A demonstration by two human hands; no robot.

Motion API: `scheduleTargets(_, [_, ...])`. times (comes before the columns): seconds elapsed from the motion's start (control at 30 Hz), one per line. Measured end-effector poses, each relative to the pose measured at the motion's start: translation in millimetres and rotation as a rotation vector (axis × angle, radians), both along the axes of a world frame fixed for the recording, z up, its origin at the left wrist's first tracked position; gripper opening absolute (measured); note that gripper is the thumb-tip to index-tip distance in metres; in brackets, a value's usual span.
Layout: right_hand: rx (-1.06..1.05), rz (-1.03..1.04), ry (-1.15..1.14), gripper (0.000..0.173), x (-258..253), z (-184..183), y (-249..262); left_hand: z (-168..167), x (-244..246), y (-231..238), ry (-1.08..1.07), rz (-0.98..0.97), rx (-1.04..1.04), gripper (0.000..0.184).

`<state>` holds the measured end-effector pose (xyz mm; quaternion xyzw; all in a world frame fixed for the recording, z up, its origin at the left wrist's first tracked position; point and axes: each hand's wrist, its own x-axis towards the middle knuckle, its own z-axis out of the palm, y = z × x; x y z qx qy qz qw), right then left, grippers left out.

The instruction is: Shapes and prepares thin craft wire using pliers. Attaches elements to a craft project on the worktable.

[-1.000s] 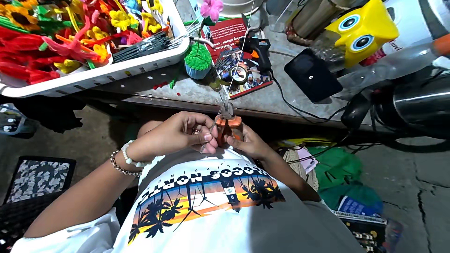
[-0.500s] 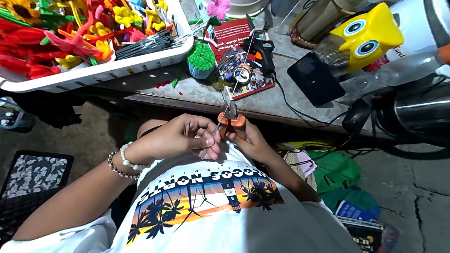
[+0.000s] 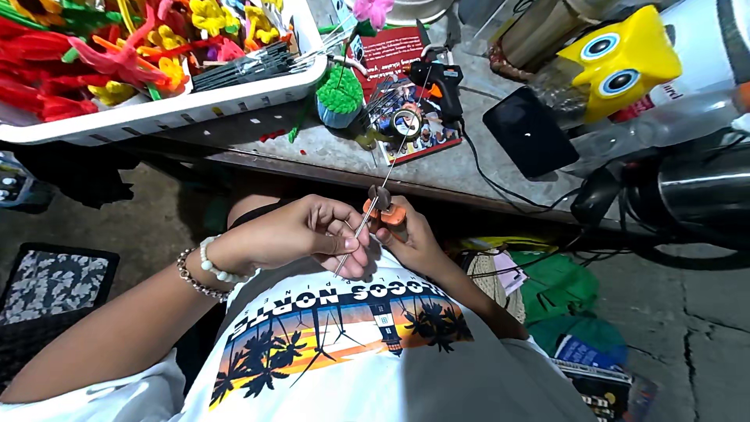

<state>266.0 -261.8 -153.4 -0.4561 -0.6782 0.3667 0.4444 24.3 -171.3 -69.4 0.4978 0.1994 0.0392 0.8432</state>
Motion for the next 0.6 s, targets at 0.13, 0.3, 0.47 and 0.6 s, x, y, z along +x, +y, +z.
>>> scheduleTargets(0.13, [-0.007, 0.033, 0.031, 0.039, -0.7, -0.1, -1.2, 0.3, -2.0, -0.7, -0.011, -0.007, -0.05, 0.022])
scheduleTargets(0.3, [-0.027, 0.06, 0.017, 0.043, 1.5, 0.1, -0.8, -0.2, -4.8, 0.2, -0.015, -0.018, -0.097, 0.023])
scheduleTargets(0.47, [-0.058, 0.065, -0.014, 0.048, 0.9, 1.3, -2.7, 3.0, -6.0, 2.3, 0.009, -0.012, -0.116, 0.021])
scheduleTargets(0.6, [-0.044, 0.059, -0.038, 0.048, 0.8, 2.4, -3.3, 4.6, -6.8, 3.3, 0.008, -0.017, -0.119, 0.021])
